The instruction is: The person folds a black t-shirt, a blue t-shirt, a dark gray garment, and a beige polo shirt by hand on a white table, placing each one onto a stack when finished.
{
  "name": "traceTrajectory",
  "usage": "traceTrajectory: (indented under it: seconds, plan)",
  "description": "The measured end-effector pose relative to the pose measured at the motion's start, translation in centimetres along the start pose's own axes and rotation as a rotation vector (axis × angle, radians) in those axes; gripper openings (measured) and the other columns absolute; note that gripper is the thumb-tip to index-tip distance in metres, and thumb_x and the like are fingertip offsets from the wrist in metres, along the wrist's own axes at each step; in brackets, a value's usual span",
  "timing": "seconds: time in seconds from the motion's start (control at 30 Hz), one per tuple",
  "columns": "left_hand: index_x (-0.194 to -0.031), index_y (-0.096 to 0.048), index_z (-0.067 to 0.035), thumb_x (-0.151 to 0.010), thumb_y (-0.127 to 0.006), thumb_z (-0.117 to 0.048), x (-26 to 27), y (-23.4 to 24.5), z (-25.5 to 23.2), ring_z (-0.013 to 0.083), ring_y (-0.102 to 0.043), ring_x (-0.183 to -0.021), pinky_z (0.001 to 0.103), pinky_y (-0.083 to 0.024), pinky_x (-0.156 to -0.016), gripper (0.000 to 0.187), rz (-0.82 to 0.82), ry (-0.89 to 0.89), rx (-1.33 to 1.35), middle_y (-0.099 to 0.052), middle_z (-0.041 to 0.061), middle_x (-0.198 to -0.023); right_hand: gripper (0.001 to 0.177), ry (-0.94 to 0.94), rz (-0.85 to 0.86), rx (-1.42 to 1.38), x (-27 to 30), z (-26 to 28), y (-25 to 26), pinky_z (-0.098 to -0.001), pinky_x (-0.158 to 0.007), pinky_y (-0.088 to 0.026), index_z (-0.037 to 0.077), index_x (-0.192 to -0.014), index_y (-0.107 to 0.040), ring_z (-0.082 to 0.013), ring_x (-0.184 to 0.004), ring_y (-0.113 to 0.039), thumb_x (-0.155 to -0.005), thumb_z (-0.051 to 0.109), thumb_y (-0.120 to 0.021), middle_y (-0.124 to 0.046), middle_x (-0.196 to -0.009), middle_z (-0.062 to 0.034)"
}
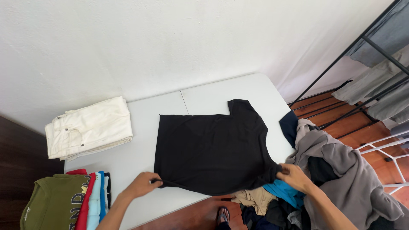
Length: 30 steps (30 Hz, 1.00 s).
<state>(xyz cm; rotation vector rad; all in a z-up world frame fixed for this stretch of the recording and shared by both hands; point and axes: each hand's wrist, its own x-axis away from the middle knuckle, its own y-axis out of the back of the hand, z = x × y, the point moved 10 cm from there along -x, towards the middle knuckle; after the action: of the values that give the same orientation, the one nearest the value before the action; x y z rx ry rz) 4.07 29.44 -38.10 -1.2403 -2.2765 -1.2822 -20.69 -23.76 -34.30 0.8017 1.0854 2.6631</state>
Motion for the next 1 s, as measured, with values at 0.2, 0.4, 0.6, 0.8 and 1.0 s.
traceTrajectory:
  seconds: [0.2, 0.4, 0.6, 0.8, 1.0]
  plan:
    - [-0.103, -0.081, -0.008, -0.091, -0.066, -0.032, -3.3, 3.1, 1.4, 0.0173, -0.065, -0.079, 0.032, -0.051, -0.081, 0.03, -0.116, 0.137, 0.269, -0.076, 0.007, -0.084, 0.035, -0.07, -0.151, -0.309, -6.0, 0.3, 2.0, -0.0338, -0.066, -0.046, 0.001, -0.11, -0.074, -0.0146, -0.069, -0.053, -0.1, 0.031, -0.059, -0.065, -0.076, -0.0093]
    - [-0.113, -0.075, -0.005, -0.095, -0.063, -0.038, -8.9, 8.3, 0.0, 0.0169, -0.062, -0.082, 0.033, -0.051, -0.081, 0.04, -0.33, 0.112, 0.529, -0.073, 0.008, -0.088, 0.041, 0.017, -0.234, -0.303, -15.6, 5.8, 6.1, -0.0288, -0.06, -0.046, 0.003, -0.122, -0.067, -0.0102, -0.063, -0.051, -0.101, 0.037, -0.058, -0.063, -0.069, -0.0067]
    - [-0.137, -0.056, -0.002, -0.097, -0.061, -0.051, -15.9, 13.2, -0.6, 0.0208, -0.058, -0.104, 0.04, -0.049, -0.093, 0.063, -0.549, 0.219, 0.721, -0.063, 0.013, -0.117, 0.062, 0.001, -0.207, -0.259, -28.2, 6.1, 8.4, -0.0398, -0.08, -0.051, 0.009, -0.145, -0.052, -0.0265, -0.092, -0.06, -0.101, 0.051, -0.052, -0.066, -0.104, -0.0202]
    - [-0.15, -0.039, 0.001, -0.085, -0.07, -0.058, -16.4, 9.2, 2.2, 0.0314, -0.064, -0.117, 0.042, -0.051, -0.1, 0.093, -0.563, 0.453, 0.549, -0.062, 0.021, -0.133, 0.078, -0.343, -0.213, 0.329, -26.2, -0.8, 3.2, -0.057, -0.102, -0.049, 0.008, -0.151, -0.042, -0.0474, -0.126, -0.057, -0.096, 0.063, -0.052, -0.055, -0.136, -0.0313]
    - [-0.126, -0.066, 0.002, -0.082, -0.076, -0.058, -16.4, 6.7, 4.0, 0.0259, -0.074, -0.096, 0.036, -0.059, -0.085, 0.075, -0.375, 0.51, 0.298, -0.076, 0.018, -0.104, 0.1, -0.542, -0.354, 0.243, -16.8, -0.5, 0.0, -0.0579, -0.086, -0.057, -0.002, -0.148, -0.04, -0.0478, -0.126, -0.053, -0.081, 0.067, -0.064, -0.048, -0.136, -0.0304]
